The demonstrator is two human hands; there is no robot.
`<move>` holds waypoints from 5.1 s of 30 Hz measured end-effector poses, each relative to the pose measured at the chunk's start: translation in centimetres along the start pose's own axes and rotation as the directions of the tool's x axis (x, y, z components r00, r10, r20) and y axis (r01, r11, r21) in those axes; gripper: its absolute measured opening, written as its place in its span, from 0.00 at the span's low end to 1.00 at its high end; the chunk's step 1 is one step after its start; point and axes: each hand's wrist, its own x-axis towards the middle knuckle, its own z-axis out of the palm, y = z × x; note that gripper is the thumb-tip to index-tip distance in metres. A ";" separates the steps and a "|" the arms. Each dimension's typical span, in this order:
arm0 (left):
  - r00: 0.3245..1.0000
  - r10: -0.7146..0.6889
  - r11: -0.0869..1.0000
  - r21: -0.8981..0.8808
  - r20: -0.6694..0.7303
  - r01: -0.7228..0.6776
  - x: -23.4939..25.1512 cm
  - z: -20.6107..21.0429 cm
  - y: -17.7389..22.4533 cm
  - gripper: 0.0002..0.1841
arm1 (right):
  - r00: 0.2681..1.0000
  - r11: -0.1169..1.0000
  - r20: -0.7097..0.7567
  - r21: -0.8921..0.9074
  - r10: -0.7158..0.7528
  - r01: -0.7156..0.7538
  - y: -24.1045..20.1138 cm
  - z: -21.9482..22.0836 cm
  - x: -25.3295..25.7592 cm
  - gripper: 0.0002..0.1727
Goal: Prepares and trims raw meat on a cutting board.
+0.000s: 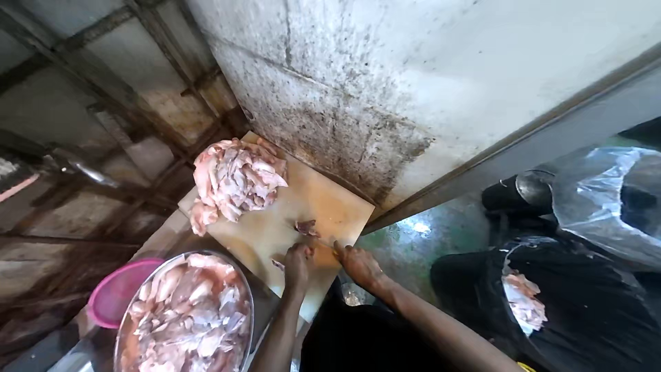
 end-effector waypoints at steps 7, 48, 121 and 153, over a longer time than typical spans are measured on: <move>0.993 0.004 0.999 0.037 0.120 -0.009 0.7 -5.5 -4.3 0.12 | 0.999 0.996 0.022 0.079 -0.029 0.027 8.5 0.8 -3.8 0.23; 0.811 0.550 0.827 -0.001 -0.202 -0.562 7.6 -7.9 4.5 0.06 | 0.927 0.908 -0.341 0.418 0.153 0.004 12.9 8.1 -11.5 0.19; 0.964 -0.033 0.985 -0.153 0.264 0.076 5.2 -0.8 5.0 0.17 | 0.917 0.921 -0.365 0.388 0.158 -0.004 11.5 7.2 -10.4 0.19; 0.972 -0.217 0.959 -0.205 -0.095 0.194 1.9 -0.1 0.8 0.11 | 0.972 0.955 0.002 0.187 0.235 -0.231 3.5 2.1 -5.8 0.24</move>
